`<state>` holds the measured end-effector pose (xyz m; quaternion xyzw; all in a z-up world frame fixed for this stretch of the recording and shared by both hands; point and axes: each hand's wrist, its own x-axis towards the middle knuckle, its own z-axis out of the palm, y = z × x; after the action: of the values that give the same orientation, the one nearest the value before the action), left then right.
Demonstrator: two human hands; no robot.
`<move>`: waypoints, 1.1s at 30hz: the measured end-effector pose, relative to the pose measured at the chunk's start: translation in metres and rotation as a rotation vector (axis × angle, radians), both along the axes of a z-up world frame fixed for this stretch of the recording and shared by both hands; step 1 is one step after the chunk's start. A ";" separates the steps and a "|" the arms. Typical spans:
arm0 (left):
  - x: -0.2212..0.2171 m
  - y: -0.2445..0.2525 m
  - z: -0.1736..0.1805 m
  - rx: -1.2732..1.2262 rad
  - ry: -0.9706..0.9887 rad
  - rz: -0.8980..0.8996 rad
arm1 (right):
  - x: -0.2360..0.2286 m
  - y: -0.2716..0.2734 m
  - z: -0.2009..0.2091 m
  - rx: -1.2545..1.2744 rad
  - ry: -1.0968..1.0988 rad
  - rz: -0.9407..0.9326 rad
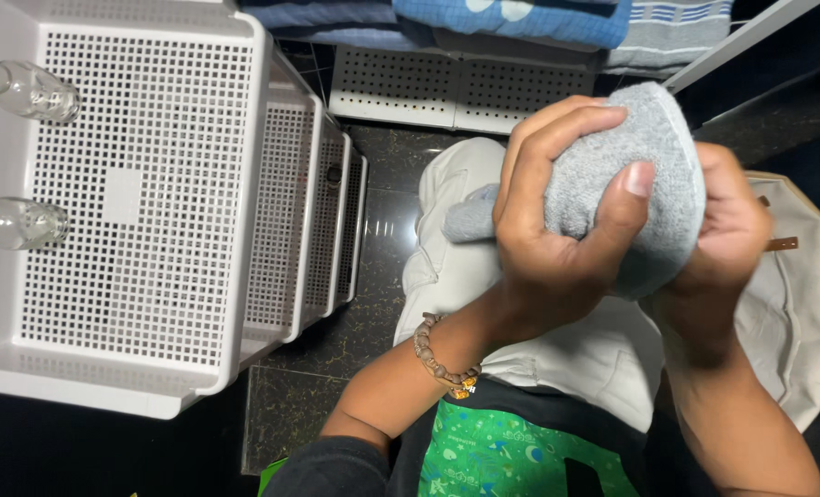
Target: The person wipes clear glass tumblers with a gray cloth, then places them on a white shelf. The person repeats this process for several glasses taken from a white plastic basket.
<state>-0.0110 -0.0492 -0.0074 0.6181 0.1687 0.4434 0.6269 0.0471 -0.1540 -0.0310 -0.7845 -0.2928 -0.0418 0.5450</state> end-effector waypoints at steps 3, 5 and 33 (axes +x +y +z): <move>0.005 0.005 0.000 -0.012 -0.033 -0.030 | 0.004 0.003 0.001 -0.045 -0.049 -0.044; 0.003 0.011 0.002 -0.294 -0.005 -0.131 | 0.012 0.002 -0.002 0.106 -0.422 0.264; -0.002 0.010 0.019 0.284 -0.096 -0.139 | -0.009 -0.015 0.010 -0.109 -0.154 -0.175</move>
<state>-0.0130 -0.0396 0.0114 0.6888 0.0313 0.4474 0.5696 0.0382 -0.1688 -0.0205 -0.8302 -0.2660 -0.1335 0.4715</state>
